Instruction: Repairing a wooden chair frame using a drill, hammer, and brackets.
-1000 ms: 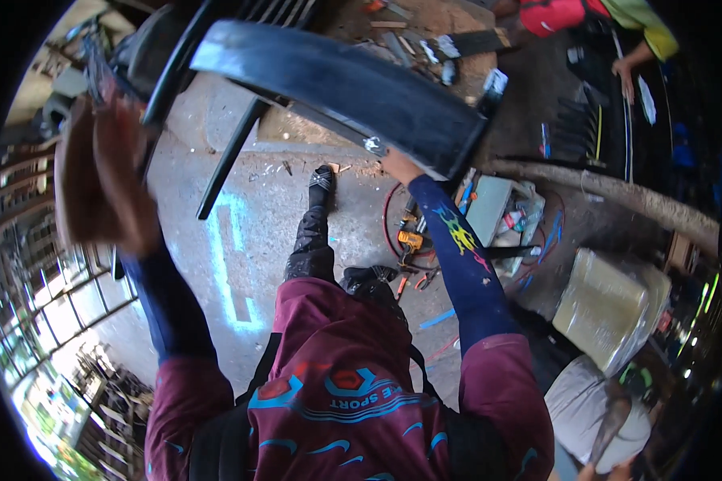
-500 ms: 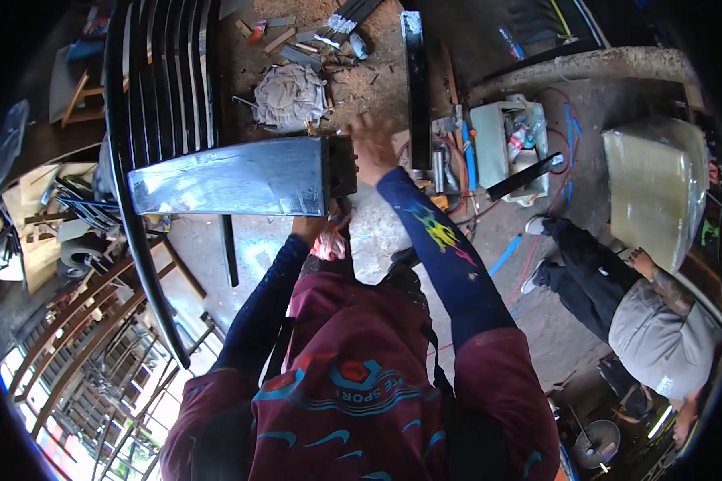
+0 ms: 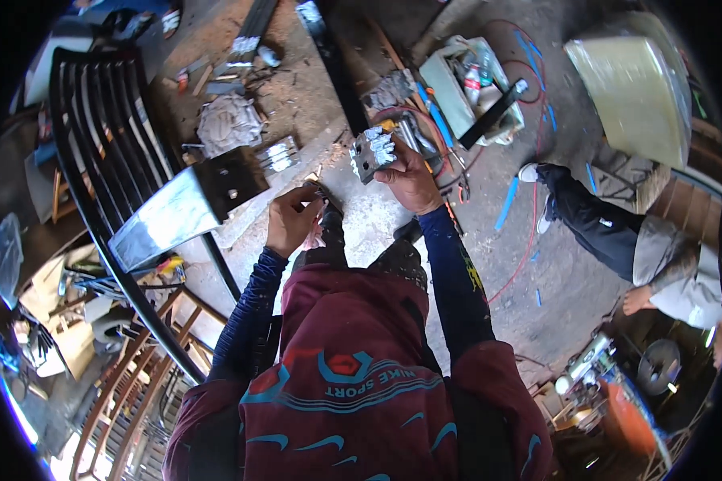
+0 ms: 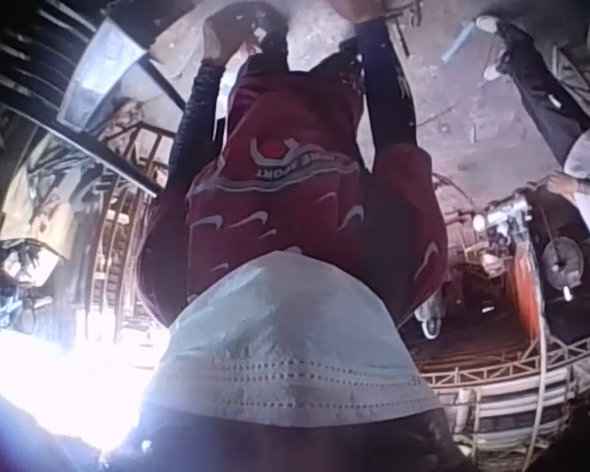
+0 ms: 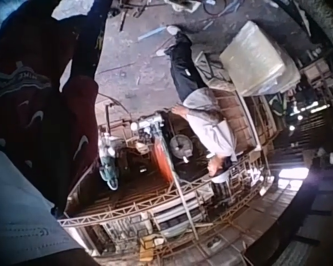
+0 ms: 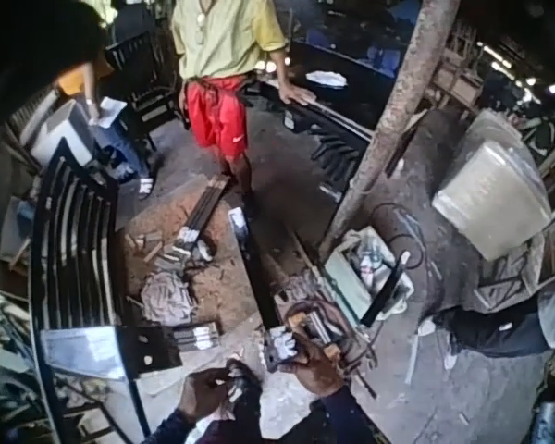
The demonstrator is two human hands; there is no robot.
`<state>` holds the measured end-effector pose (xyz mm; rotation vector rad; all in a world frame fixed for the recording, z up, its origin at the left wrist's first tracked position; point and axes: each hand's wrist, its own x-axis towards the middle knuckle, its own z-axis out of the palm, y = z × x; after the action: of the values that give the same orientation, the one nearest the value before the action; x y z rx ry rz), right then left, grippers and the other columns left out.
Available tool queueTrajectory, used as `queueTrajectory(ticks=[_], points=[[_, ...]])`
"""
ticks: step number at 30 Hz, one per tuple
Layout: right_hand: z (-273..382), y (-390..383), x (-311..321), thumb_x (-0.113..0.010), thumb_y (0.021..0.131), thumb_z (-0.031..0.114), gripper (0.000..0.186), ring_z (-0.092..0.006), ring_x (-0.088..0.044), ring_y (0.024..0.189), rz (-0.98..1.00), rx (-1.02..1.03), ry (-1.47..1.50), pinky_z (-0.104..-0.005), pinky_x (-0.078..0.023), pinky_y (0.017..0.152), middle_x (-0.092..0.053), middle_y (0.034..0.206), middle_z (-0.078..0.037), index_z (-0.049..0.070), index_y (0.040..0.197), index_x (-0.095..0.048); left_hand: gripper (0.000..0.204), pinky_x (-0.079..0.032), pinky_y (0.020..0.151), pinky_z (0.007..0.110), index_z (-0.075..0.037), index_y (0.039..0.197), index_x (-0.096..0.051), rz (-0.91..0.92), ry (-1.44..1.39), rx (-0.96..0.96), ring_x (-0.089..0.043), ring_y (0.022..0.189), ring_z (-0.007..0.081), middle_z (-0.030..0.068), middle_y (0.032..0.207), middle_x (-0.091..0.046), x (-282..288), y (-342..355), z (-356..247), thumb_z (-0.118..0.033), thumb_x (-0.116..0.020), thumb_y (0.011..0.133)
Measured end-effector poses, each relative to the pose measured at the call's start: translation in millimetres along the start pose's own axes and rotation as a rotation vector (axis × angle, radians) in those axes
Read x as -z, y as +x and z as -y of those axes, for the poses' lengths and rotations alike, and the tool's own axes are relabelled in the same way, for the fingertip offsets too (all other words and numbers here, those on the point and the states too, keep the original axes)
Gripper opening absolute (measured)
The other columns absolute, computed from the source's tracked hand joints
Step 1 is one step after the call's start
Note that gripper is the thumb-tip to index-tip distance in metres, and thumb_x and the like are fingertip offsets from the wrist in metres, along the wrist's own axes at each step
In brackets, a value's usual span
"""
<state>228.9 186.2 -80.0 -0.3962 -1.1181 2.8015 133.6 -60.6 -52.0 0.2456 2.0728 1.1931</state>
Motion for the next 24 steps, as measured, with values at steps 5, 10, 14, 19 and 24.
queueTrajectory(ticks=[5, 10, 14, 19, 24], points=[[27, -51, 32, -0.083, 0.074, -0.007, 0.086, -0.0177, -0.057, 0.124, -0.155, 0.010, -0.137, -0.0333, -0.051, 0.103, -0.059, 0.137, -0.007, 0.003, 0.150, -0.043, 0.050, -0.049, 0.058, 0.031, -0.007, 0.123, -0.071, 0.020, 0.108, -0.113, -0.060, 0.060, 0.0128, 0.0068, 0.074, -0.068, -57, -8, -50, -0.022, -0.083, 0.076], [29, -108, 73, -0.086, 0.071, -0.002, 0.084, -0.0202, -0.060, 0.119, -0.225, -0.134, -0.181, -0.0343, -0.054, 0.096, -0.060, 0.134, -0.009, -0.001, 0.146, -0.047, 0.086, -0.048, 0.058, 0.032, -0.007, 0.143, -0.055, 0.244, 0.326, -0.241, -0.058, 0.060, 0.0131, 0.0050, 0.065, -0.059, -130, -14, -79, -0.031, -0.090, 0.068], [20, -161, 113, -0.085, 0.069, -0.003, 0.079, -0.0160, -0.061, 0.111, -0.149, -0.159, -0.305, -0.0335, -0.054, 0.093, -0.064, 0.129, -0.008, 0.000, 0.141, -0.055, 0.076, -0.042, 0.054, 0.026, 0.000, 0.134, -0.060, 0.415, 0.161, -0.202, -0.048, 0.063, 0.0058, -0.0019, 0.073, -0.059, -199, -26, -61, -0.022, -0.091, 0.069], [-10, -221, 187, -0.086, 0.078, 0.020, 0.063, -0.0180, -0.064, 0.105, -0.226, -0.074, -0.624, -0.0335, -0.053, 0.091, -0.069, 0.122, -0.010, 0.004, 0.135, -0.063, 0.054, -0.046, 0.060, 0.024, 0.003, 0.121, -0.065, 0.393, 0.098, -0.093, -0.053, 0.069, 0.0049, -0.0006, 0.080, -0.064, -277, -39, -11, -0.016, -0.087, 0.075], [-89, -255, 338, -0.074, 0.089, 0.024, 0.033, -0.0194, -0.070, 0.090, -0.826, -0.349, -0.636, -0.0323, -0.053, 0.082, -0.074, 0.100, -0.014, -0.003, 0.108, -0.071, 0.027, -0.052, 0.066, 0.028, 0.003, 0.103, -0.069, 0.302, -0.345, 0.563, -0.064, 0.073, 0.0122, 0.0061, 0.088, -0.070, -322, 4, 78, -0.013, -0.079, 0.084]])
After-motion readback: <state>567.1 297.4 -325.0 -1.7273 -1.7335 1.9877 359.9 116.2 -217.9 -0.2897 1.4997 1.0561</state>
